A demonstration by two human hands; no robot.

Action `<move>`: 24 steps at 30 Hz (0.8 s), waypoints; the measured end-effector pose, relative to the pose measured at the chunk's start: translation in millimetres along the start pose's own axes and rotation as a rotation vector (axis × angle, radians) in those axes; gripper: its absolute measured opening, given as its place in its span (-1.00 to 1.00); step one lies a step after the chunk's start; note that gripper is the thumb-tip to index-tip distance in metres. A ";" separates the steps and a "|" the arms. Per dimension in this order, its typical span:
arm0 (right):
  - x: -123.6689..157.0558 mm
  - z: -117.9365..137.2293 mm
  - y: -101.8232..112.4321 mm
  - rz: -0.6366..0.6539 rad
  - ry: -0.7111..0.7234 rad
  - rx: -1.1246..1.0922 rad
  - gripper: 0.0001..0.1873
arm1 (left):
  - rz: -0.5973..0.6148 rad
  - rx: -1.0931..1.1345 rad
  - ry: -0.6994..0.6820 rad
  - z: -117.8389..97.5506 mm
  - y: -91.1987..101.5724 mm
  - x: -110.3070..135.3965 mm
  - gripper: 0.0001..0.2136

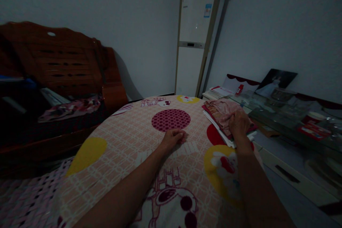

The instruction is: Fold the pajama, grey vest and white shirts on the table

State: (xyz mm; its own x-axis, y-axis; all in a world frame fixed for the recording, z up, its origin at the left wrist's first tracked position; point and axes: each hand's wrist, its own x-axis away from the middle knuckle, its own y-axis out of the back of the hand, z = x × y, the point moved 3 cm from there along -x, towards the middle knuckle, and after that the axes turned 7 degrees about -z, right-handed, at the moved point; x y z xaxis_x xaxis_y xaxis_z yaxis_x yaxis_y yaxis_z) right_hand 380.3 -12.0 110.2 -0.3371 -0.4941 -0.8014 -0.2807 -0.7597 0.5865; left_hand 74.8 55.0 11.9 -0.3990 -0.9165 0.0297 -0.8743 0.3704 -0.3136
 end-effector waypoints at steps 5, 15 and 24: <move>2.4 30.5 17.3 0.009 -0.058 -0.308 -0.76 | -0.014 0.092 0.011 -14.0 -8.9 6.6 -0.66; 73.2 184.2 54.6 0.705 0.393 -1.141 -0.79 | 0.004 -0.353 -0.093 -42.0 19.4 -5.7 -0.65; 10.7 9.5 8.5 0.081 -0.170 -0.068 -0.66 | -1.051 -0.276 -0.456 -154.6 112.3 20.1 -0.89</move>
State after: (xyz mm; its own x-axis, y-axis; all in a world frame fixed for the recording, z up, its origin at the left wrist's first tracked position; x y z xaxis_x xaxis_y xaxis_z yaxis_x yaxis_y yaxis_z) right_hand 365.8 -19.7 107.7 -0.5049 -0.4803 -0.7172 -0.1873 -0.7501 0.6343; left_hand -74.1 101.5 124.0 0.6398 -0.7397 -0.2085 -0.7673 -0.6301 -0.1193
